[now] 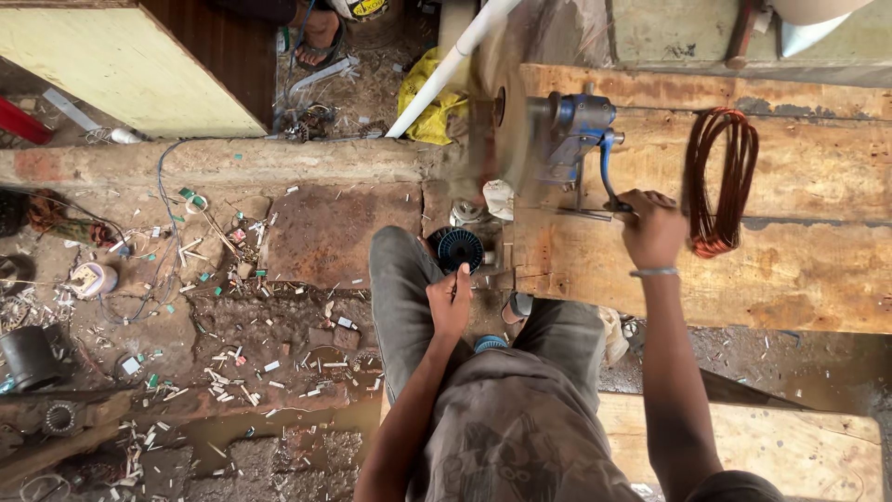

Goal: The person winds copper wire onto a wooden bobbin using a manual winding machine, rotating the handle by hand. They then remove the completed wire coil from the machine and twist the lead wires together.

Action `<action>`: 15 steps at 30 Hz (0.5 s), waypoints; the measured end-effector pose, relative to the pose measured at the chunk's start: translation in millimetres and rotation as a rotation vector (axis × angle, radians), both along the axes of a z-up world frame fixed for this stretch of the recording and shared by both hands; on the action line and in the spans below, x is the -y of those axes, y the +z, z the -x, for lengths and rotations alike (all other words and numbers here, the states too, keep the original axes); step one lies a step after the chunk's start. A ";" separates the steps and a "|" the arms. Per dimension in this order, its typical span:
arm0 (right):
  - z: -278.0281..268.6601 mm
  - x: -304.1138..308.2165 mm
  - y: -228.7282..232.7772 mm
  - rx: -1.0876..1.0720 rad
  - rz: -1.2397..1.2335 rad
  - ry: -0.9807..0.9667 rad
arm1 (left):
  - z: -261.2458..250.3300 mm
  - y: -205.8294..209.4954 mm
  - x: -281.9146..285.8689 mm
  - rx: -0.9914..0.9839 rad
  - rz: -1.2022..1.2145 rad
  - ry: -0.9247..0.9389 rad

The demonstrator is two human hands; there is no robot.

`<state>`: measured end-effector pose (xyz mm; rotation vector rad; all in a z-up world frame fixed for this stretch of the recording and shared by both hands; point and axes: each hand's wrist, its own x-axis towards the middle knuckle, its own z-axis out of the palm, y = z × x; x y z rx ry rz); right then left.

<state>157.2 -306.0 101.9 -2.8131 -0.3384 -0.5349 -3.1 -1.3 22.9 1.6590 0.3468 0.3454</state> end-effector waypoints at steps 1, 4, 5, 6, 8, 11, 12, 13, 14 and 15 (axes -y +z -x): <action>3.5 3.6 13.3 0.071 -0.032 0.049 | -0.6 -0.4 0.8 0.001 0.002 -0.002; 4.7 11.2 48.9 0.166 -0.113 0.108 | 2.7 -6.7 1.5 0.006 0.017 -0.009; 0.5 12.1 58.6 0.189 -0.164 0.120 | 1.9 -9.3 1.3 0.005 0.012 -0.022; -3.9 10.2 65.5 0.188 -0.166 0.118 | 0.8 -11.0 0.2 0.008 0.005 -0.033; -19.3 10.3 80.8 0.196 -0.319 0.075 | 5.2 -10.6 -0.9 0.027 0.004 -0.030; -51.0 4.7 93.4 0.266 -0.492 0.170 | 2.0 -10.8 0.8 0.035 0.003 -0.027; -64.0 3.0 95.4 0.260 -0.496 0.172 | 2.1 -11.8 -0.1 0.023 -0.002 -0.034; -79.3 2.3 97.5 0.199 -0.622 0.156 | 2.0 -13.2 0.6 0.017 -0.005 -0.030; -93.6 0.5 97.4 0.137 -0.749 0.137 | 1.7 -14.7 2.0 -0.010 0.019 -0.026; -106.3 -2.7 94.2 0.131 -0.753 0.137 | 1.7 -16.5 2.2 -0.036 0.043 -0.021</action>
